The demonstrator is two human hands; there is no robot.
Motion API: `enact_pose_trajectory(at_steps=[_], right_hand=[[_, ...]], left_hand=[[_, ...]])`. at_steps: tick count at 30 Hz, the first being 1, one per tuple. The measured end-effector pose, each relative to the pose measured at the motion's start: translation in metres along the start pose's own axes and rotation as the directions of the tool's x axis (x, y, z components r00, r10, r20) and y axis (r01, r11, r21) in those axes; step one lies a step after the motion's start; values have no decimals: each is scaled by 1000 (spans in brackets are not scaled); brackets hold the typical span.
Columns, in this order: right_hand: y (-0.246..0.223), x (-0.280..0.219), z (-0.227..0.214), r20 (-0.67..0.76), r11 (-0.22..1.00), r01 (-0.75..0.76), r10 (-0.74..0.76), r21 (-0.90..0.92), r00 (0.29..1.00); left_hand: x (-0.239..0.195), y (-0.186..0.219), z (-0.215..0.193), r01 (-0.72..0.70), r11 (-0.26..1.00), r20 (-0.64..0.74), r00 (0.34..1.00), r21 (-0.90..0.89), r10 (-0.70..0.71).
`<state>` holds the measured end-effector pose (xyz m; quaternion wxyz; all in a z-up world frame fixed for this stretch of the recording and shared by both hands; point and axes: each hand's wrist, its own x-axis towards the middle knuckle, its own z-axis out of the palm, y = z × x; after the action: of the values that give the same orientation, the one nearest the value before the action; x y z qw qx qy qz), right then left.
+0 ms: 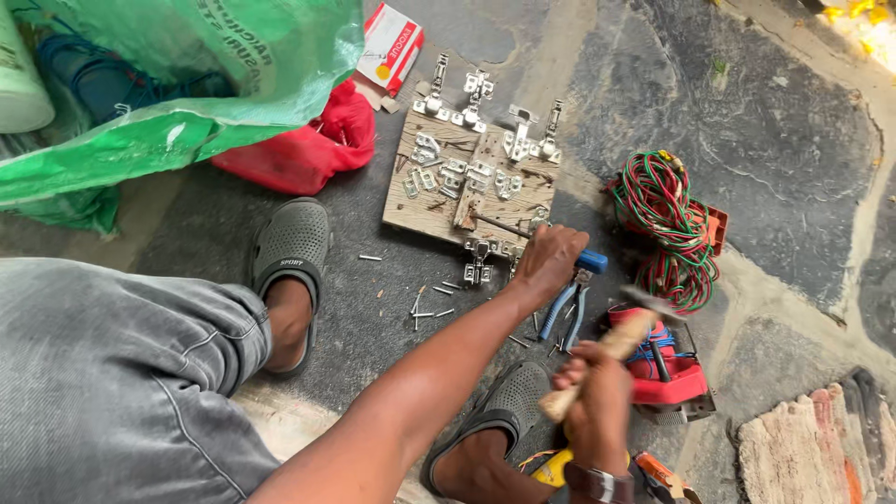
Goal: The person sits on the ground and uses a hammer and screwdriver to assemble metal electrical components on a wooden board. They repeatedly position screws and strike them with the hammer, occasionally using pliers to adjust parts.
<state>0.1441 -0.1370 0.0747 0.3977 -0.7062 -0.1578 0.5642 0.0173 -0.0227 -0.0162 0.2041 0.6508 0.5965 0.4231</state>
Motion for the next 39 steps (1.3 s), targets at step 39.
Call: enact_pose_trajectory(at_steps=[39], right_hand=[[-17, -91, 54, 148, 964, 207, -183, -167, 972]], left_hand=[[25, -99, -174, 393, 870, 189, 918, -298, -350]])
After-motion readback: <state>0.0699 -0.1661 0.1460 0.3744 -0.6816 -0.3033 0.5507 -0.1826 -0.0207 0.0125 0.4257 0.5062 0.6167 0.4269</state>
